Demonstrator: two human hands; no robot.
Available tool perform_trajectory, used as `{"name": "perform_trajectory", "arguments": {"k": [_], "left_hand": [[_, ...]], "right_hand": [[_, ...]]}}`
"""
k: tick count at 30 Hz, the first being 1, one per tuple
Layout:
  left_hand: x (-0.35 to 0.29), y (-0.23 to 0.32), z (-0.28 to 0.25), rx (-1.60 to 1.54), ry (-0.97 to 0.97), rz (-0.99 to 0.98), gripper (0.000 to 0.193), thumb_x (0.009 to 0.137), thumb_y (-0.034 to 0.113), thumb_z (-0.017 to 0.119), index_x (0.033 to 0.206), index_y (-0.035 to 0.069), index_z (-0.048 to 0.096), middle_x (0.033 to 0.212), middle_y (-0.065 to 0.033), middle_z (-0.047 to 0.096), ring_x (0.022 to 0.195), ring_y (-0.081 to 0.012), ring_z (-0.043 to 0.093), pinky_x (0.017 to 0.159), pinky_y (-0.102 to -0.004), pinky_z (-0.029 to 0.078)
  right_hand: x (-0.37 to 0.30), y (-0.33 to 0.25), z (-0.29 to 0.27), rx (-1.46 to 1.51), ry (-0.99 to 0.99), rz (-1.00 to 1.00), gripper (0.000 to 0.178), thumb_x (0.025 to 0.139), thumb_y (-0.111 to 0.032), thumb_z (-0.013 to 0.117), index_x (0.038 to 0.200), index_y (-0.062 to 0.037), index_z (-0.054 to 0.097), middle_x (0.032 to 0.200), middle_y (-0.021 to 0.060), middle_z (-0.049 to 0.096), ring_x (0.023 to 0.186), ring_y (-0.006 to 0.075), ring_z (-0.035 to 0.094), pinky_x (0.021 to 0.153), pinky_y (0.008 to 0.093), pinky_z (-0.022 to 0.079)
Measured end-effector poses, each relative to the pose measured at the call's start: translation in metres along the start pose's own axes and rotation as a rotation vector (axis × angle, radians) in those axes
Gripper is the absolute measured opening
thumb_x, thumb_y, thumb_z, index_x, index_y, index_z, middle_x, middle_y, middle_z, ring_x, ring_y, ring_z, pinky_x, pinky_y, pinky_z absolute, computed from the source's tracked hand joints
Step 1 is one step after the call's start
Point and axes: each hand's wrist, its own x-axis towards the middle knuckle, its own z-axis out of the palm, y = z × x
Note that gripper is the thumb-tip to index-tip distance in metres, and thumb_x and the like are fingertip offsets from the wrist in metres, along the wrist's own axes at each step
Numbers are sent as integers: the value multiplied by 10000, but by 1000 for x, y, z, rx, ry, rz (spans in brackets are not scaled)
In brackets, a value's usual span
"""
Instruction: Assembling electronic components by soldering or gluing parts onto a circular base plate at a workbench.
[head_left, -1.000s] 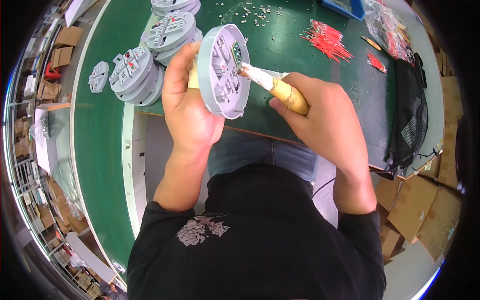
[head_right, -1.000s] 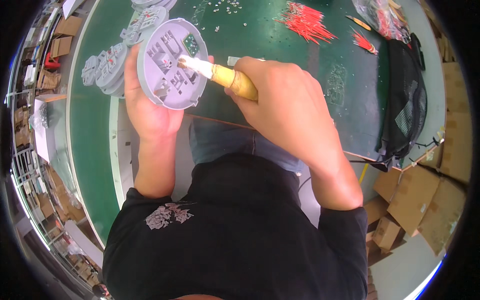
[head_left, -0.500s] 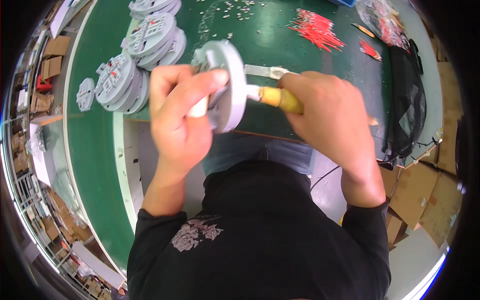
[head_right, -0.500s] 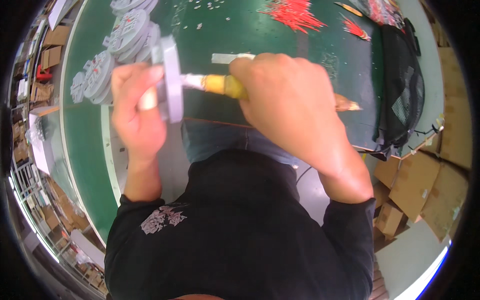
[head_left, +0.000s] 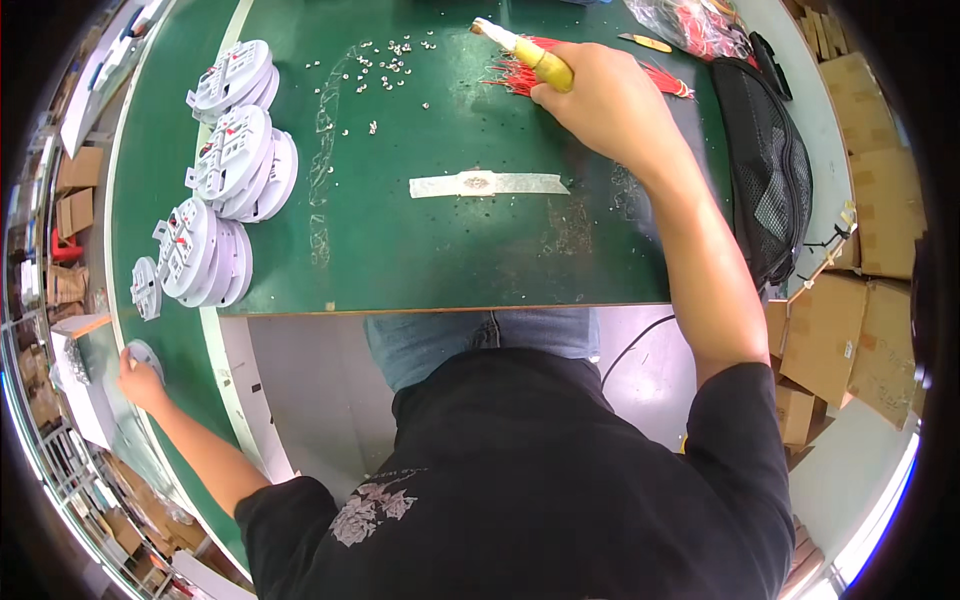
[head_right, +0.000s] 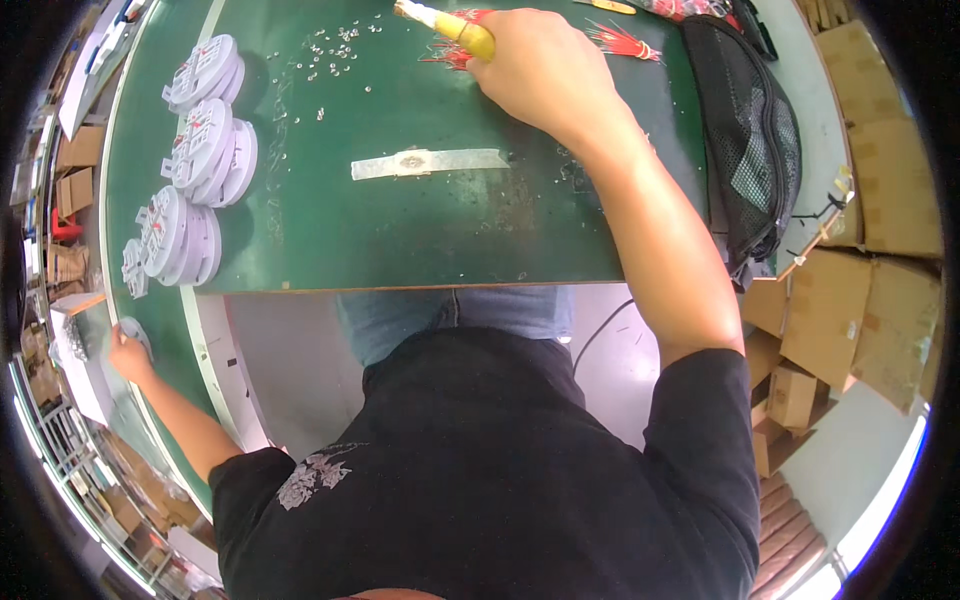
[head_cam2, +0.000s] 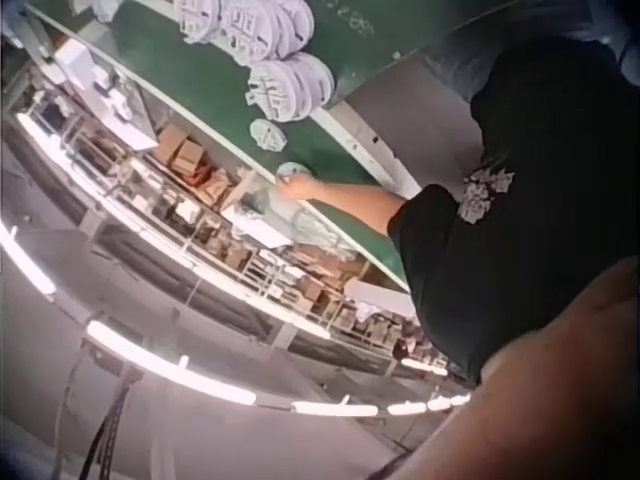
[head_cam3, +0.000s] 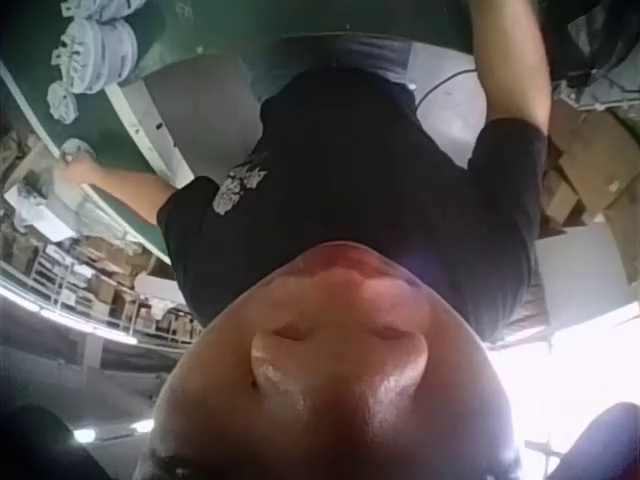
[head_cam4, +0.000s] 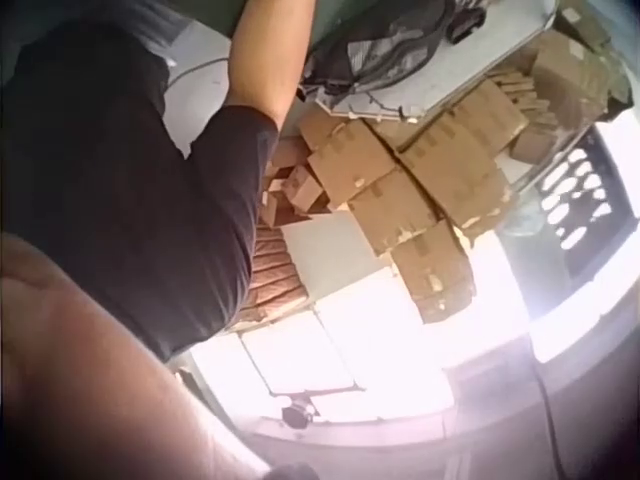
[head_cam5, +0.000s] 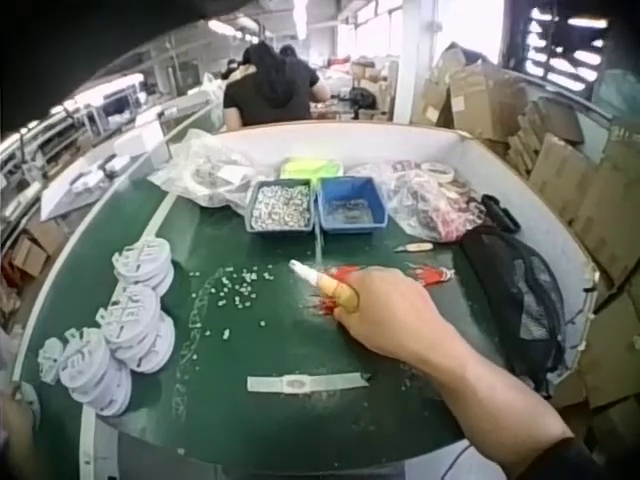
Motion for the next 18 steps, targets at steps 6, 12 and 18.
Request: {"name": "perform_trajectory", "arguments": {"k": [6,12,18], "left_hand": [[16,69,-8,-152,56,243,434,929,246,626,1352,146,614,1312,-215,610,1200,-386,568,1016,-463,448],[39,128,2,-532,-334,382,557,923,234,676,1419,40,511,1382,-161,558,1313,-307,493,1108,-401,370],[56,107,7,-596,-663,208,555,914,217,678,1416,46,516,1424,-128,517,1325,-271,477,1072,-355,400]], "right_hand": [[11,-1,9,-34,-32,27,266,871,-246,671,997,-12,672,856,233,675,834,434,643,743,478,505],[11,1,-9,48,-11,-9,249,889,-238,669,987,-10,676,761,145,668,736,282,661,669,402,500],[5,-7,-29,310,-72,61,209,897,-232,690,980,-40,692,746,20,640,686,111,604,608,296,475]]}}
